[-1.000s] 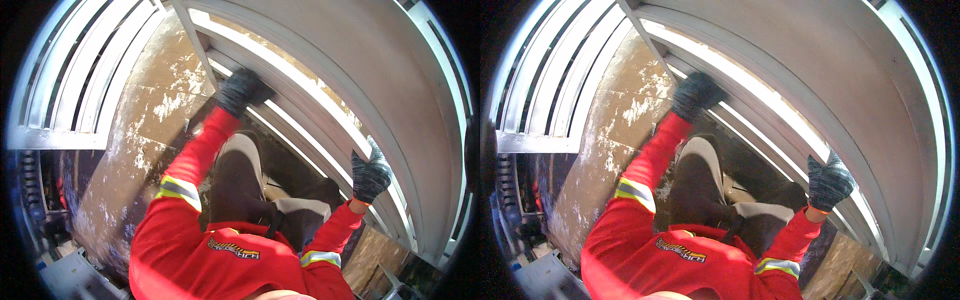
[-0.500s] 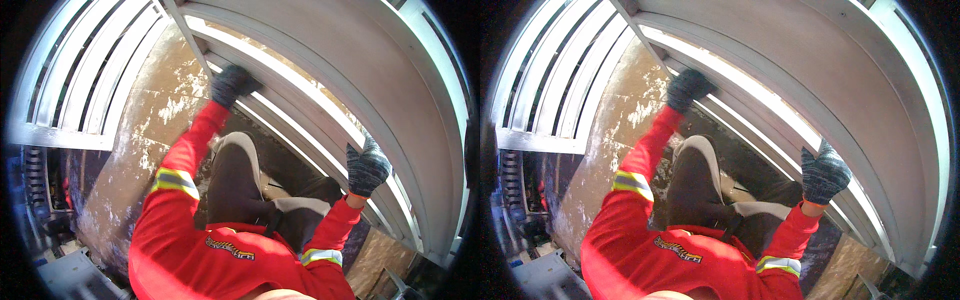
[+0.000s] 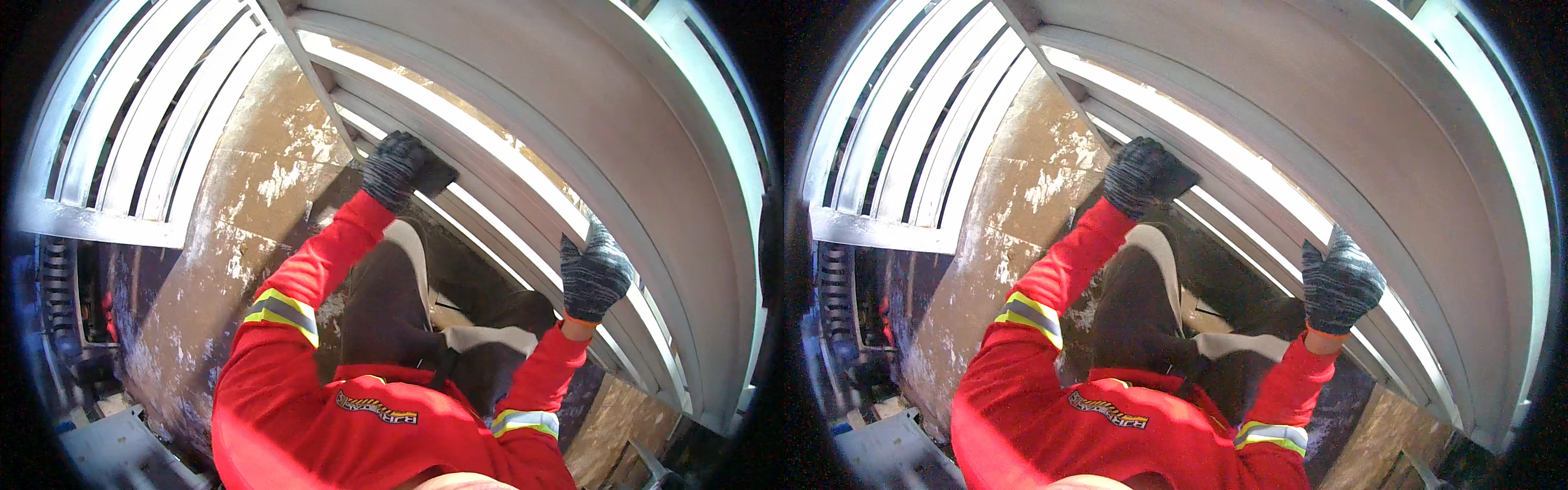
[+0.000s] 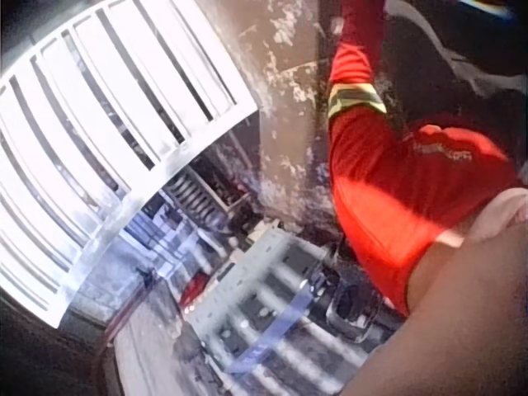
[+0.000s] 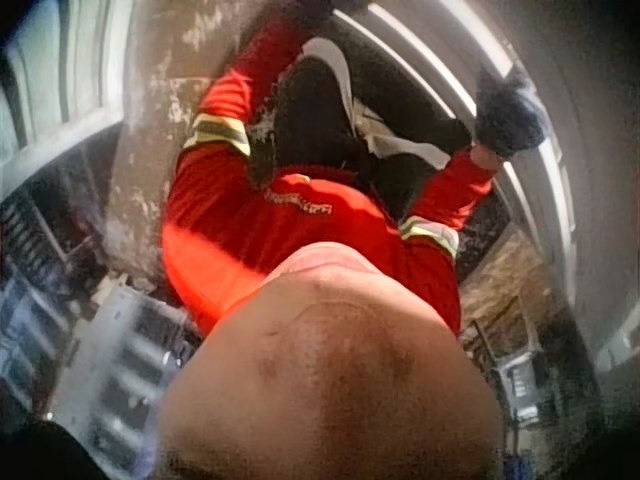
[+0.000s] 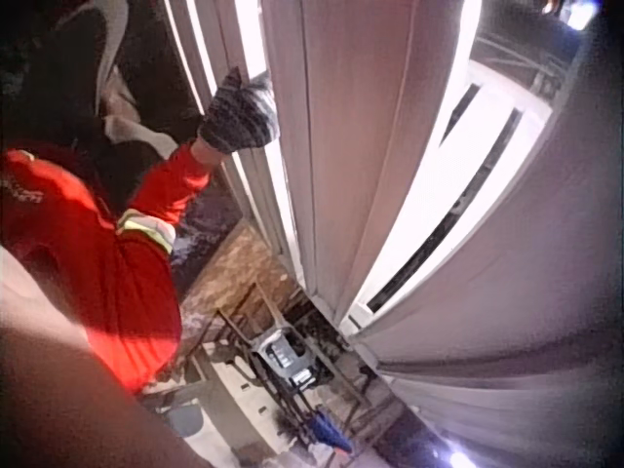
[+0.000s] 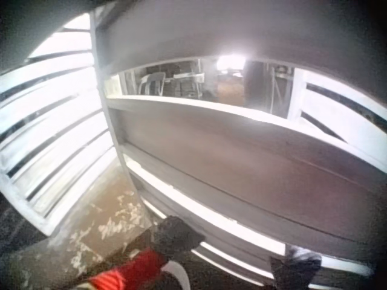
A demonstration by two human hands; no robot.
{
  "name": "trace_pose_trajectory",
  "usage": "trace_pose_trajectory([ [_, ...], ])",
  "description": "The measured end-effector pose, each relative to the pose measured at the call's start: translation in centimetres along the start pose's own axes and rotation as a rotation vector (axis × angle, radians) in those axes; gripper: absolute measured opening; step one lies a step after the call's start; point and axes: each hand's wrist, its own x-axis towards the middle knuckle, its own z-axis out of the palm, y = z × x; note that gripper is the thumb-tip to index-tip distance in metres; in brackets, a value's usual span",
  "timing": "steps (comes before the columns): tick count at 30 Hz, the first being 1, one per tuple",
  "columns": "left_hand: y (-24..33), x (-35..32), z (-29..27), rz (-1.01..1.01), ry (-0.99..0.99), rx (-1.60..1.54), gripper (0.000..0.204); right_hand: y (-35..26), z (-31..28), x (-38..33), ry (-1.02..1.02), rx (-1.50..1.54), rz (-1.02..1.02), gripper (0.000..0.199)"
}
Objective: The person sits on the floor and sands the underside of a white wooden slatted structure using a sanding block. They systematically rub the block along the edges and flat surfaces of the slats.
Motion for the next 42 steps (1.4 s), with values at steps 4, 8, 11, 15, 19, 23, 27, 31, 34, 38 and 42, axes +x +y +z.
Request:
trace_pose_trajectory([
  [4, -7.7, 1.2, -0.8, -0.262, -0.315, -0.107, 0.026, 0.0, 0.1, -0.1, 0.046, 0.032, -0.024, 0.05],
  [8, -5.7, 1.4, -0.9, -0.271, -0.344, -0.048, 0.027, -0.5, -0.5, 0.2, -0.057, -0.027, 0.018, 0.051],
  [11, 0.3, -0.3, 1.2, 0.074, -0.004, -0.077, 0.022, 0.1, 0.0, 0.0, -0.008, -0.017, -0.007, 0.05],
  [15, -6.2, 2.3, -2.0, -0.308, -0.476, -0.075, 0.037, 0.4, 0.2, -0.1, 0.077, 0.055, -0.074, 0.048],
  [19, -9.8, 2.0, -1.5, -0.37, -0.347, 0.063, 0.05, -0.1, -0.2, 0.4, 0.05, 0.05, -0.065, 0.05],
  [23, -0.5, -0.4, 1.3, 0.118, -0.035, -0.311, 0.028, -0.4, -0.5, 0.1, -0.028, 0.071, 0.027, 0.055],
  [27, -9.4, 1.0, -1.9, -0.316, -0.203, -0.201, 0.028, -0.1, -0.4, -0.3, -0.023, 0.066, -0.005, 0.058],
  [31, -7.4, 0.1, -1.0, -0.275, -0.112, -0.012, 0.033, -0.4, -0.6, 0.3, -0.026, 0.061, 0.01, 0.054],
  [34, -0.8, 0.5, 2.1, -0.025, -0.292, 0.047, 0.036, 0.1, -0.5, 0.0, -0.024, 0.1, 0.031, 0.053],
  [38, -10.5, 1.2, -1.5, -0.198, -0.506, 0.11, 0.033, -0.2, -0.2, -0.2, 0.043, 0.075, -0.052, 0.053],
  [42, -7.1, 1.8, -3.0, -0.418, -0.404, -0.127, 0.028, 0.1, -0.2, 0.0, -0.009, 0.059, -0.01, 0.05],
])
